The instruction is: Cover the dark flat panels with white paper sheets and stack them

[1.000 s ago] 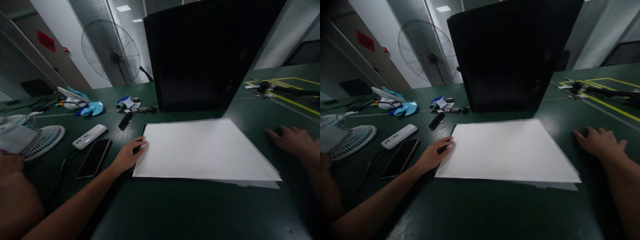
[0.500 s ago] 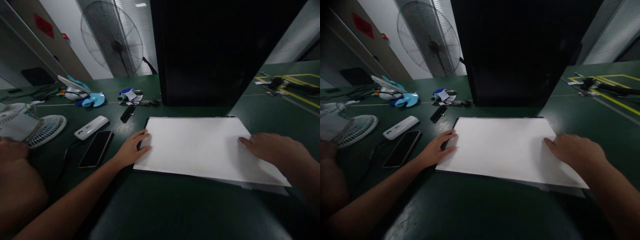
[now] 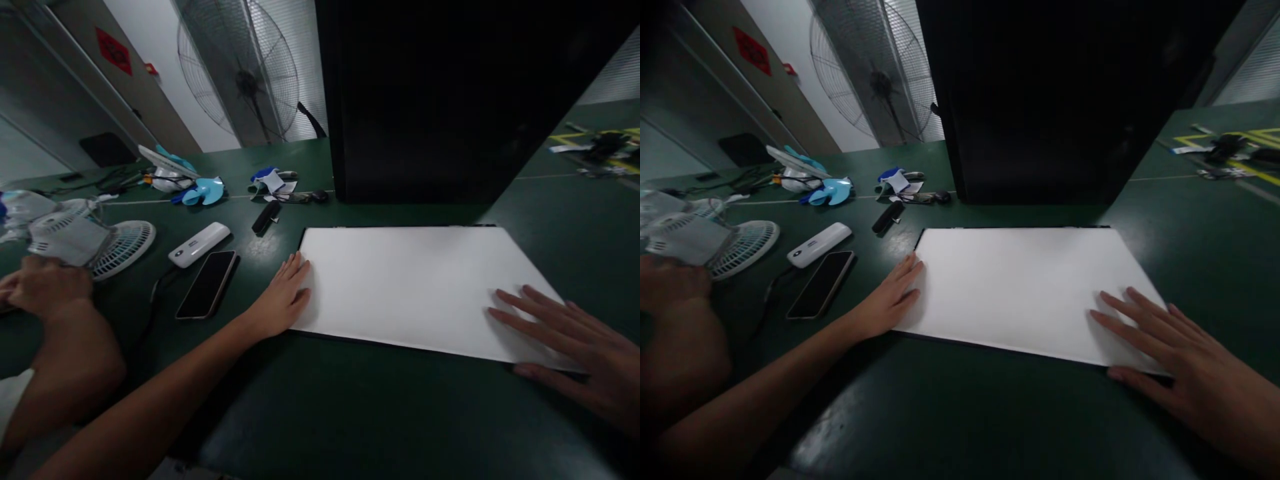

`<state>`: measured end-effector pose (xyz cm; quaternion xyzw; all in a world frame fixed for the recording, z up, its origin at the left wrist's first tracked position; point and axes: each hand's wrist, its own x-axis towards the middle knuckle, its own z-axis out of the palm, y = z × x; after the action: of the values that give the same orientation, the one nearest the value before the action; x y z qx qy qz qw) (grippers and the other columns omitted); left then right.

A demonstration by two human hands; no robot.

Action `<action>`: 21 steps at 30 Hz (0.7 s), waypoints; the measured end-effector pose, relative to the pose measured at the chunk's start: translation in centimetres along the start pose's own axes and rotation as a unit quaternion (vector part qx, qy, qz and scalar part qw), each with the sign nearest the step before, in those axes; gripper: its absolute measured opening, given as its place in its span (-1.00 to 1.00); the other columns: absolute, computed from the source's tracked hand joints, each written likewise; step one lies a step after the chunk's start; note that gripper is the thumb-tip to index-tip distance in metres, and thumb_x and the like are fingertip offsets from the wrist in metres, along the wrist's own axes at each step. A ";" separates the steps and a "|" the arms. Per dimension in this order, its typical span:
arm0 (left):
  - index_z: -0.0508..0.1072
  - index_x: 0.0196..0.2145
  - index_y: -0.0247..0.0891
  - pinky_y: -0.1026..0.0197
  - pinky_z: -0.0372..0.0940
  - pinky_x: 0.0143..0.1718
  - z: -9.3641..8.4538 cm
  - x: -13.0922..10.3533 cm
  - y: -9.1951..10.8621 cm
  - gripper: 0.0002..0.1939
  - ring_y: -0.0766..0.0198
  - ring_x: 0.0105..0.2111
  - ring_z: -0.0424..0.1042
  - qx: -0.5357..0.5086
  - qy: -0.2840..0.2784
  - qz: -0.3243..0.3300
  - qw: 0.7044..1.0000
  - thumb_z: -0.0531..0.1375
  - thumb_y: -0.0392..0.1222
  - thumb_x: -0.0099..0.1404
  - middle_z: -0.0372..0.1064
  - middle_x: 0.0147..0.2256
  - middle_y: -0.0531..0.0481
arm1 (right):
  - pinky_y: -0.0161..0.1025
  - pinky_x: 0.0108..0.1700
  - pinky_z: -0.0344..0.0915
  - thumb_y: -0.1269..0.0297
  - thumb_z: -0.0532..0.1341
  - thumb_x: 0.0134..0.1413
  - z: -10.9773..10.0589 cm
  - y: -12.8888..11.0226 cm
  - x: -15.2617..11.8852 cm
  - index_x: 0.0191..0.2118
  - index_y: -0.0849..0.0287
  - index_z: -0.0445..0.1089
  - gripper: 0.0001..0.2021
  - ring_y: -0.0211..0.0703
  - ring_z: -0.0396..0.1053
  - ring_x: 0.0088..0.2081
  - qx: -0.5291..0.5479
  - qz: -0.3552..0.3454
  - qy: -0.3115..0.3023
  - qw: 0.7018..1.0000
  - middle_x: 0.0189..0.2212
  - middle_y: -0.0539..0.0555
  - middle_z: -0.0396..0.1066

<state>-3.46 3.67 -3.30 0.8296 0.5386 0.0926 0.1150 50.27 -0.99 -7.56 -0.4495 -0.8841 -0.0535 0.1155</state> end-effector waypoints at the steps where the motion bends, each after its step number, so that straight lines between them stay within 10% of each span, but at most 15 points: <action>1: 0.00 0.45 -0.41 -0.34 -0.10 0.42 0.1 -0.2 0.4 -0.37 -0.15 0.49 -0.29 0.012 -0.003 -0.004 1.000 -0.05 -0.10 0.53 -0.30 0.48 -0.39 | 0.36 0.27 0.14 -0.26 -0.05 0.25 -0.2 0.1 0.0 0.45 -0.38 -0.06 -0.32 0.21 0.03 0.40 0.007 0.003 -0.003 1.000 0.44 -0.23 -0.10; 5: 0.06 0.44 -0.37 -0.45 -0.09 0.37 -1.1 -0.8 2.8 -0.36 -0.33 0.48 -0.30 0.082 0.028 0.017 0.996 0.01 -0.05 0.53 -0.30 0.48 -0.42 | 0.42 0.32 0.13 -0.29 0.01 0.25 -1.4 -0.4 0.5 0.47 -0.37 -0.10 -0.28 0.21 0.04 0.40 -0.038 0.006 -0.020 0.999 0.44 -0.16 -0.08; 10: 0.28 0.34 -0.03 -0.27 0.24 0.24 -3.2 -1.2 6.8 -0.38 -0.17 0.28 0.25 0.108 -0.035 0.166 0.979 0.25 0.11 0.40 0.17 0.33 -0.21 | 0.30 0.25 0.36 -0.26 0.10 0.22 -3.2 -0.4 2.0 0.46 -0.29 -0.02 -0.26 0.14 0.23 0.31 -0.093 -0.081 0.004 0.992 0.40 -0.07 0.07; 16: 0.38 0.20 -0.16 -0.21 0.33 0.09 -3.1 -0.1 8.7 -0.43 -0.14 0.11 0.37 0.154 -0.091 0.198 0.964 0.23 0.21 0.39 0.32 0.16 -0.25 | -0.04 -0.10 0.60 0.02 0.08 0.31 -3.8 0.1 3.2 0.48 0.11 0.00 -0.30 0.06 0.45 0.10 -0.145 -0.256 0.078 0.953 0.27 0.14 0.26; 21: 0.39 0.11 -0.23 -0.17 0.35 0.01 -3.2 1.1 10.4 -0.37 -0.11 0.01 0.40 0.185 -0.106 0.195 0.957 0.19 0.33 0.35 0.35 0.08 -0.25 | -0.13 -0.20 0.54 0.32 -0.06 0.23 -4.8 -0.9 2.9 0.37 -0.10 0.23 -0.39 -0.03 0.53 -0.09 -0.127 -0.326 0.070 0.934 0.21 0.01 0.33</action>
<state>5.17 0.92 2.77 0.9301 0.3592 -0.0769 -0.0044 48.63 -0.19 -2.22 -0.1425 -0.9577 -0.2315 0.0948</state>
